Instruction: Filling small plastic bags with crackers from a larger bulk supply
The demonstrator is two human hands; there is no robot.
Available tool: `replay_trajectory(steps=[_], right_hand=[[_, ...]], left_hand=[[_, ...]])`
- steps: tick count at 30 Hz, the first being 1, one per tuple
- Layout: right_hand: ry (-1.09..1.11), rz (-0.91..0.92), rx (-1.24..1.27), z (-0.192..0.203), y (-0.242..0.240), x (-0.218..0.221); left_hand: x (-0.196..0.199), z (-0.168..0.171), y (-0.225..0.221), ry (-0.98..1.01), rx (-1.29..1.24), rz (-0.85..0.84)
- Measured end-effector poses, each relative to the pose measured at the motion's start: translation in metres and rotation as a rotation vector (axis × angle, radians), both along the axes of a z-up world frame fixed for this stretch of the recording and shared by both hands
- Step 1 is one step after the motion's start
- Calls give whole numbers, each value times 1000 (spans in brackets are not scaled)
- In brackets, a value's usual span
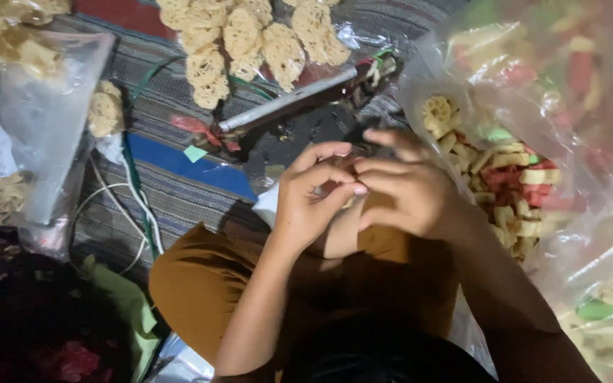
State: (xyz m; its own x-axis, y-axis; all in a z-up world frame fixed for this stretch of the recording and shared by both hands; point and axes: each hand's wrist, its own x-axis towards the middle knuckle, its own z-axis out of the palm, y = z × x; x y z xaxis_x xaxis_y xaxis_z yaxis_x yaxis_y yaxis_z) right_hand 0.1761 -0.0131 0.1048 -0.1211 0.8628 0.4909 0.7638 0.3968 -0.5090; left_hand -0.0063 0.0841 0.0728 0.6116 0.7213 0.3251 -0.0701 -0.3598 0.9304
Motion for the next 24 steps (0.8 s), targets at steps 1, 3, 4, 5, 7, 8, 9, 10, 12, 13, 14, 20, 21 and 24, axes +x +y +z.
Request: replay_trajectory(steps=[1, 3, 4, 5, 7, 8, 9, 10, 12, 13, 14, 20, 21, 24], right_hand=[[-34, 43, -107, -8, -5, 2], [-61, 51, -233, -23, -19, 8], [21, 69, -194, -30, -25, 10], [97, 89, -152, -35, -28, 13], [380, 121, -231, -39, -52, 18], [666, 183, -285, -41, -63, 19], [665, 162, -289, -45, -69, 37], [749, 226, -296, -49, -76, 53], [830, 284, -289, -91, -91, 107], [509, -127, -385, -124, -108, 144], [169, -526, -464, -150, -129, 183], [-819, -807, -666, -286, -189, 230], [-819, -797, -663, -284, -181, 231], [-1020, -772, -699, -292, -169, 243]], left_hand=[[4, 0, -5, -8, 28, -53], [13, 15, -17, -19, 38, -142], [18, 30, -20, -20, -1, -199], [22, 46, -20, -26, -39, -252], [12, 19, -11, 330, -158, -412], [7, 5, -6, 698, -248, -537], [6, -16, -15, 694, -250, -558], [4, -36, -24, 594, -442, -650], [0, -73, -42, 495, -623, -745], [-5, -90, -56, 414, -824, -716], [-11, -106, -69, 329, -1022, -679], [-40, -104, -70, 345, -860, -970], [-38, -104, -74, 343, -864, -960], [-32, -110, -83, 371, -797, -931]])
